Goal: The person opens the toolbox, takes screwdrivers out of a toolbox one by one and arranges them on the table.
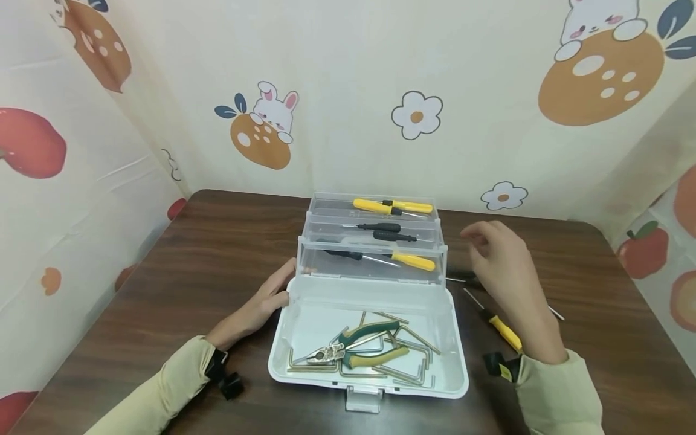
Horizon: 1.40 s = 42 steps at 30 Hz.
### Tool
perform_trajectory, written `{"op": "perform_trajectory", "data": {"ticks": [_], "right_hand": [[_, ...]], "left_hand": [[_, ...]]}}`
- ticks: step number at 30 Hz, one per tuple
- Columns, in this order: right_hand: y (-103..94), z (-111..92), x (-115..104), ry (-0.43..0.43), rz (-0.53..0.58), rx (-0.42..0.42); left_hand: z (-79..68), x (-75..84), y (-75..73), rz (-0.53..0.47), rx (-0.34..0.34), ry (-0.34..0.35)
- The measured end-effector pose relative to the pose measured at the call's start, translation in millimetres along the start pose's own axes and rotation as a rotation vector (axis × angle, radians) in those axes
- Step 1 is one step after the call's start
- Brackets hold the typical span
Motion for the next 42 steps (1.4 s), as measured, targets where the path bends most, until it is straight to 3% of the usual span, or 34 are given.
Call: {"op": "perform_trajectory", "data": {"ticks": [7,16,26,42], "right_hand": [[-18.0,17.8,-55.2,-0.131,0.023,0.009],[4.8,38.4,-105.8,-0.223,-0.01,-0.19],[33.2,45.0,-120.5,-0.269,-0.052,-0.318],[36.3,48.0,-131.9,-0.319,-0.116,-0.392]], "left_hand": [[1.4,2.3,-2.0,0.023,0.001,0.016],[1.4,1.4,0.7,0.026,0.013,0.03],[2.2,0.1,0.8,0.016,0.01,0.026],[1.2,2.1,0.5,0.016,0.008,0.028]]}}
Point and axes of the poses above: each hand's wrist, its own z-axis towards the middle knuckle, its own y-axis out of the palm, x = y × z, the point moved 8 cm from there along z, towards the middle knuckle, and after that the axes turned 3 degrees about -x, right-handed, at the moved point
